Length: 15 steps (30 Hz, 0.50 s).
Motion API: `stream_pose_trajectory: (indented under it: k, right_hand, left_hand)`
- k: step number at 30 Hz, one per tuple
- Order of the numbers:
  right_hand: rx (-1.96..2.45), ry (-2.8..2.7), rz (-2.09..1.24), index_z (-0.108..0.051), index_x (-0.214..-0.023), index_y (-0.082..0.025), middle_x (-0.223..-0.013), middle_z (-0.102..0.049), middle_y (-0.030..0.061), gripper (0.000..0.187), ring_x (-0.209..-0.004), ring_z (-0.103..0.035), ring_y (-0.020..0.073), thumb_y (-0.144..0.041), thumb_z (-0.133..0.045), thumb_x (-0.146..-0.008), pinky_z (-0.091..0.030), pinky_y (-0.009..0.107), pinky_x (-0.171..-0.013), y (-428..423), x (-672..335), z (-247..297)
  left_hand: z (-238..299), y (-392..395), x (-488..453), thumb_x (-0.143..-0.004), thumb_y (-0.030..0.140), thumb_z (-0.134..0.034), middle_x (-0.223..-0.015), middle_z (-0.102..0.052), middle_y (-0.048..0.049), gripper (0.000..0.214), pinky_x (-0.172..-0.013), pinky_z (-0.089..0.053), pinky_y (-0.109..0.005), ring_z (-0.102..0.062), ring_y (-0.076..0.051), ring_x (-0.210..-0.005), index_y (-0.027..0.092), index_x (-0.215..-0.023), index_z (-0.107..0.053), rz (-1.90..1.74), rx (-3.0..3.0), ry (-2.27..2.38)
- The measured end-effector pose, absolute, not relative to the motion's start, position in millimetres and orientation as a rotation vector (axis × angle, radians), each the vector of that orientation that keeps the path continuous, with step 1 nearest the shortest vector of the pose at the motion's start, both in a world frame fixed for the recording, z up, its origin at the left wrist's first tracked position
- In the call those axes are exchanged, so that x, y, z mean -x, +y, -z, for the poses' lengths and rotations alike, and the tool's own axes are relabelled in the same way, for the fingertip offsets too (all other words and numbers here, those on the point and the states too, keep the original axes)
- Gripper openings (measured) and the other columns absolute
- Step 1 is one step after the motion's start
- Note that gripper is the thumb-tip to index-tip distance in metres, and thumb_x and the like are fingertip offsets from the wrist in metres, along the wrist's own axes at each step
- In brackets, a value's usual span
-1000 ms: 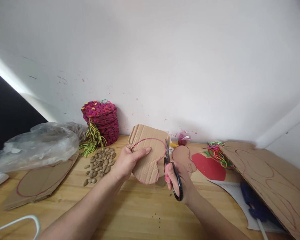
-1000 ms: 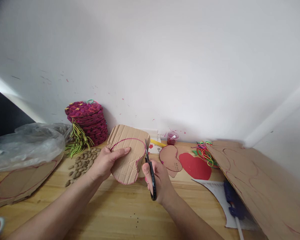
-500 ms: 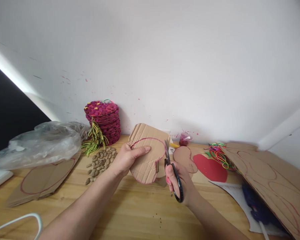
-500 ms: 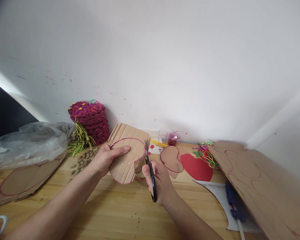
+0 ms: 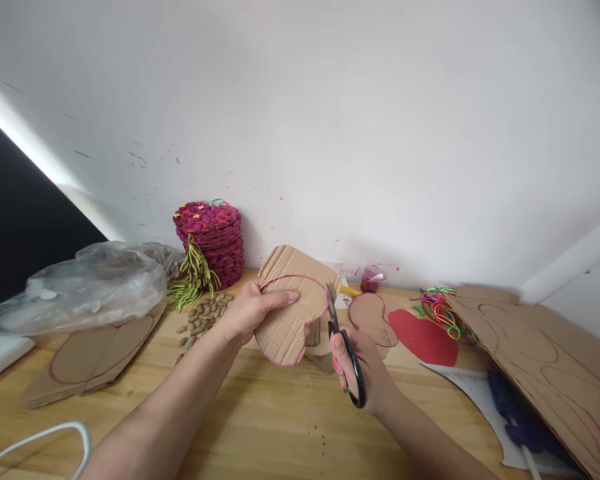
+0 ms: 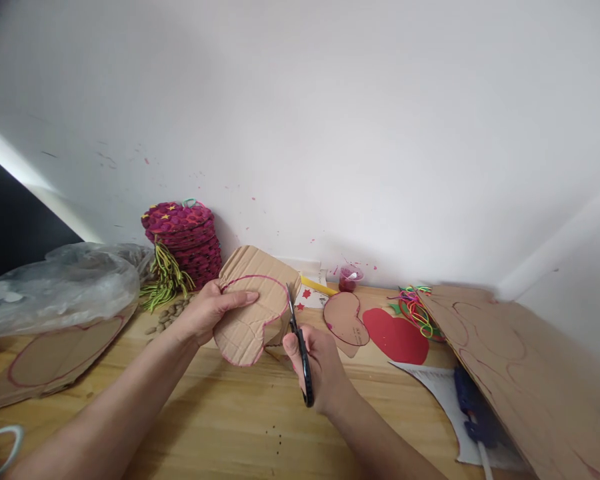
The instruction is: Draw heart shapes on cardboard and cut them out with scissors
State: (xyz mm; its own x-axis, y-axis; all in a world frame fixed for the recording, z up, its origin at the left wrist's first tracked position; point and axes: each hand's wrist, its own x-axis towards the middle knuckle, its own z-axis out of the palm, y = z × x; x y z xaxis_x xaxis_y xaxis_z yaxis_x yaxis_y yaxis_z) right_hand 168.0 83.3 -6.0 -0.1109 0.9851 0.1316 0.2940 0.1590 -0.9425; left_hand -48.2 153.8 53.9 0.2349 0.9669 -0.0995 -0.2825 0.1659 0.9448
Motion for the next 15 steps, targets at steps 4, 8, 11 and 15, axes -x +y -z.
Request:
stream_pose_trajectory:
  k: [4,8,11,15]
  right_hand:
    - [1.289,-1.585,-0.99,-0.034,-0.07,-0.027,-0.052,-0.042,-0.004,0.061,-0.041,-0.038,0.012,-0.082,-0.046,-0.093,-0.028,0.028,-0.041,85,-169,8]
    - [1.329,-1.576,-1.028,-0.034,-0.069,-0.027,-0.052,-0.04,-0.005,0.064,-0.04,-0.039,0.0117,-0.086,-0.046,-0.089,-0.029,0.027,-0.04,86,-170,7]
    - [1.328,-1.558,-1.117,-0.034,-0.07,-0.027,-0.052,-0.04,-0.0059,0.065,-0.042,-0.043,0.0122,-0.088,-0.05,-0.086,-0.032,0.027,-0.042,86,-170,2]
    - [1.229,-1.556,-1.219,-0.039,-0.073,-0.025,-0.064,-0.051,-0.0022,0.066,-0.053,-0.052,0.0126,-0.089,-0.046,-0.087,-0.041,0.027,-0.051,86,-171,-4]
  left_hand:
    - [-56,154,49,-0.055,0.03,-0.098,-0.081,-0.08,-0.0051,0.044,-0.066,-0.059,-0.028,-0.071,-0.018,-0.068,0.012,-0.09,-0.079,-1.071,-0.99,0.889]
    - [-59,154,51,-0.055,0.029,-0.097,-0.082,-0.081,-0.0057,0.046,-0.068,-0.06,-0.03,-0.072,-0.02,-0.069,0.013,-0.093,-0.078,-1.07,-0.988,0.888]
    - [-58,155,52,-0.055,0.028,-0.097,-0.081,-0.081,-0.0062,0.047,-0.067,-0.061,-0.031,-0.072,-0.02,-0.067,0.012,-0.094,-0.077,-1.039,-0.975,0.885]
    - [-53,156,49,-0.055,0.026,-0.097,-0.081,-0.081,-0.0056,0.046,-0.064,-0.06,-0.029,-0.073,-0.02,-0.066,0.013,-0.094,-0.077,-1.014,-0.978,0.871]
